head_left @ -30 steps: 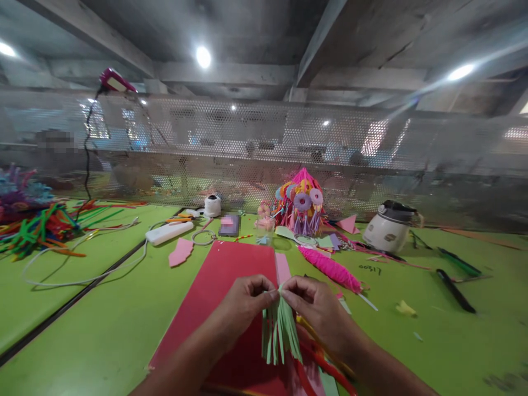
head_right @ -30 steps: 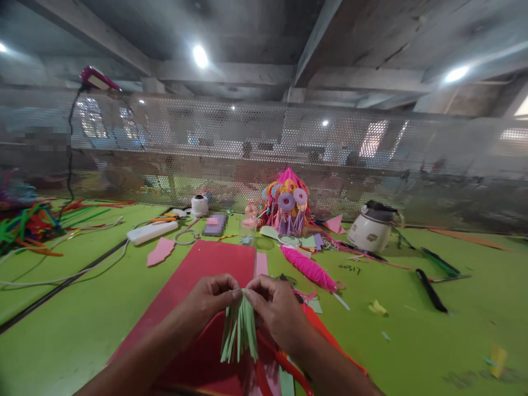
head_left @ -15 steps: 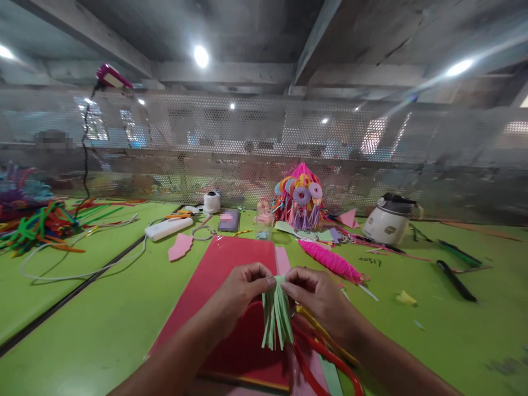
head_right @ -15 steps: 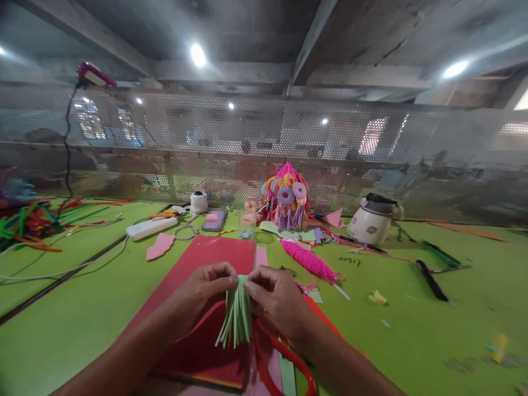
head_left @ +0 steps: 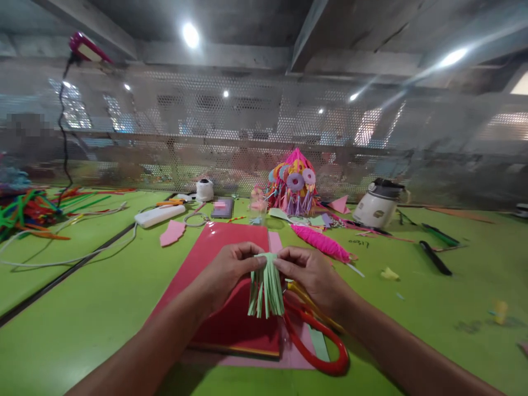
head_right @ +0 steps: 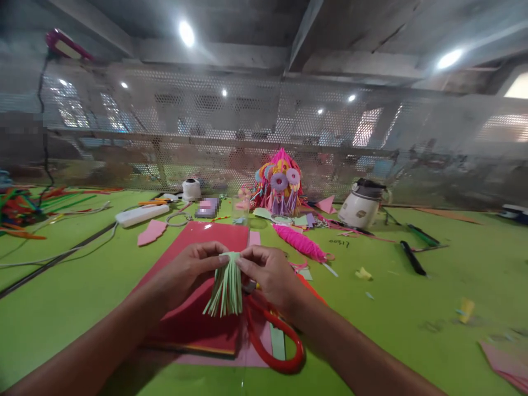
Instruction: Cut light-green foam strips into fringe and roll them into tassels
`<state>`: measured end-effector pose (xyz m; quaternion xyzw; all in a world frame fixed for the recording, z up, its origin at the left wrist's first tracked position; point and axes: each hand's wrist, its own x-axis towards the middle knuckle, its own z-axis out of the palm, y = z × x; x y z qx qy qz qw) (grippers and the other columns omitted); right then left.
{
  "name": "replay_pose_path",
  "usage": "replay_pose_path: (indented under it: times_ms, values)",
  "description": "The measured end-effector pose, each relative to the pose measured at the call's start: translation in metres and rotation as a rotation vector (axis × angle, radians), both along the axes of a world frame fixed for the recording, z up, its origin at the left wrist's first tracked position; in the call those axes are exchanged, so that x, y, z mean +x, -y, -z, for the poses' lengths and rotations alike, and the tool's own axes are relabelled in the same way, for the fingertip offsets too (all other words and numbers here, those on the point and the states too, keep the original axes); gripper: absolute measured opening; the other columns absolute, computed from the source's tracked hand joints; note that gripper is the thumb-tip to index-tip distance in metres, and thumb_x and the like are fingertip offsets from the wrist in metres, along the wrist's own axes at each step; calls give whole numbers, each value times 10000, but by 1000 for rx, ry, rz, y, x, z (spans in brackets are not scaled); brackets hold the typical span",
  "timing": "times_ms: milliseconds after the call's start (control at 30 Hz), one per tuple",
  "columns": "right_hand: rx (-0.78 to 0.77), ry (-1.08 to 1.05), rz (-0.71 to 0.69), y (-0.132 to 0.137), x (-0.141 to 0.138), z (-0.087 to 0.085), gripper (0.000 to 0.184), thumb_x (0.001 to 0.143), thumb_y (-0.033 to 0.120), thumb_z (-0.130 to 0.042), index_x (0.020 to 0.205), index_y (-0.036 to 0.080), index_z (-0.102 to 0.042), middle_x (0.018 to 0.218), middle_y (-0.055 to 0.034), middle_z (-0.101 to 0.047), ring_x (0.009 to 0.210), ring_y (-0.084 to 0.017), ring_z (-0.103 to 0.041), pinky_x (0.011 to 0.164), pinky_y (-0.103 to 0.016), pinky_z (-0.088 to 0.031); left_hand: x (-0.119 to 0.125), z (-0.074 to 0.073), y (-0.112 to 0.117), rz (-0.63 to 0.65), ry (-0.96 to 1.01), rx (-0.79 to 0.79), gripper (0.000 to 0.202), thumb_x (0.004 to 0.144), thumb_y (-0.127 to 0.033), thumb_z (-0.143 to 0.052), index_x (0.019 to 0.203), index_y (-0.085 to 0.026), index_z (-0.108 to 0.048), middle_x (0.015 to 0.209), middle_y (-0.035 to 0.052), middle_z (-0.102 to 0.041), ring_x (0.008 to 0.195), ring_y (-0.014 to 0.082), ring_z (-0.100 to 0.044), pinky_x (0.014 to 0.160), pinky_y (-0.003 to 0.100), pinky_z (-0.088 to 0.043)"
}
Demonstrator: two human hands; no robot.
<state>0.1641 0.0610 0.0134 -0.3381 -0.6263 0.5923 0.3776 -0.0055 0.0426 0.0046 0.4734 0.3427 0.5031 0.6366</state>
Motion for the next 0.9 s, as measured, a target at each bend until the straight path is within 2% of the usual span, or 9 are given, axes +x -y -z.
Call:
replay_pose_path:
  times_ms: [267,433,567,733,900]
  values:
    - [-63,-59,-21,4,1,-9,124,699,249,-657,754,138,-649,599,12,-551,589,-126,-538,598,-281,-418,-3,-5,1,10,5,-32,87,694,-177,-642,748,-110,-639,675,36,-608,616,116,-548,661,262,-414]
    - [-64,-10,-35,3,3,-9,144,707,273,-649,735,132,-637,595,3,-563,560,-116,-526,582,-275,-414,-3,-7,1,32,-14,-30,81,697,-170,-638,750,-110,-646,662,31,-592,622,124,-547,687,285,-413]
    - [-21,50,-7,4,3,-10,142,723,273,-633,693,135,-616,591,2,-569,528,-100,-502,553,-258,-409,-3,-7,3,66,-4,-32,138,713,-175,-625,830,-111,-663,694,39,-598,651,129,-545,710,295,-415]
    - [48,61,20,-1,5,-6,144,735,275,-632,688,139,-622,598,6,-570,551,-103,-511,560,-249,-412,-5,-5,2,40,118,-43,250,793,-303,-545,954,-139,-642,678,19,-562,641,130,-533,668,291,-428]
    - [57,44,-15,-6,8,-4,154,757,288,-622,748,139,-657,605,-2,-588,557,-107,-522,566,-255,-424,-6,-5,-3,13,171,-118,321,816,-383,-484,888,-113,-641,619,14,-522,578,120,-515,614,274,-430]
